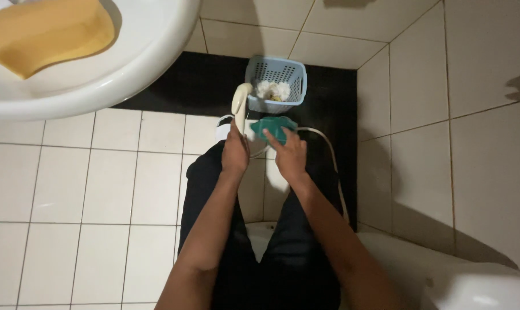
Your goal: Cleaning the sink, toilet paper holder, and bidet sprayer in a bathroom.
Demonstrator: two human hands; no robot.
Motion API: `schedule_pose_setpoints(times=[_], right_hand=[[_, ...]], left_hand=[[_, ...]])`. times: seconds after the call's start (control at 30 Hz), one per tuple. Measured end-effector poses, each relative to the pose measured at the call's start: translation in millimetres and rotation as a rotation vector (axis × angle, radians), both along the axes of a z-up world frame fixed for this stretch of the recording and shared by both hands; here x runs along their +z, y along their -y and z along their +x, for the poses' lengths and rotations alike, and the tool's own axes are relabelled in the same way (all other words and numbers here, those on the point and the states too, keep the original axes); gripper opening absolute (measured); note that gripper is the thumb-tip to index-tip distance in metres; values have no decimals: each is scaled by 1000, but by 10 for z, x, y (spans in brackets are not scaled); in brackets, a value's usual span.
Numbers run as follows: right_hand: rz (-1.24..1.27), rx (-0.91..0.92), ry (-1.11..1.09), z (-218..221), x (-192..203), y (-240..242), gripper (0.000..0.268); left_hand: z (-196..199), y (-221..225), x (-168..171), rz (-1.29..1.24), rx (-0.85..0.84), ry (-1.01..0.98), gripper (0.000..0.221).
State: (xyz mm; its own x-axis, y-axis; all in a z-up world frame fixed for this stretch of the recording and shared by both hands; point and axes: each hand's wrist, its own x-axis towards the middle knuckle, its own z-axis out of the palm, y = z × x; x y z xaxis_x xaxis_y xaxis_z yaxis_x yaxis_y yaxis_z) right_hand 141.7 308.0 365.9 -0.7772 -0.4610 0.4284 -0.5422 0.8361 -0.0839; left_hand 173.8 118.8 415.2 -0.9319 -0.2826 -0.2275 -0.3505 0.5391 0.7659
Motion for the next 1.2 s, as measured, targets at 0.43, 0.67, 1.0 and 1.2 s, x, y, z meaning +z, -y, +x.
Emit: schedule_pose_setpoints(times=[0.43,0.67,1.0,1.2], right_hand=[[197,70,96,133,-70,-24,84],[135,-65,307,92,97,-209,89],[-110,-75,-99,-25,-21,-352,93],[115,2,155,76,-89,-290,80]], left_hand=[[-191,-235,-1794,-422,-305,285,41],[-81,-375,-1461,-879,-449,27,50],[-14,-218,-674,-667,-419,215,73],[42,-73,-354,-23,-212,95,64]])
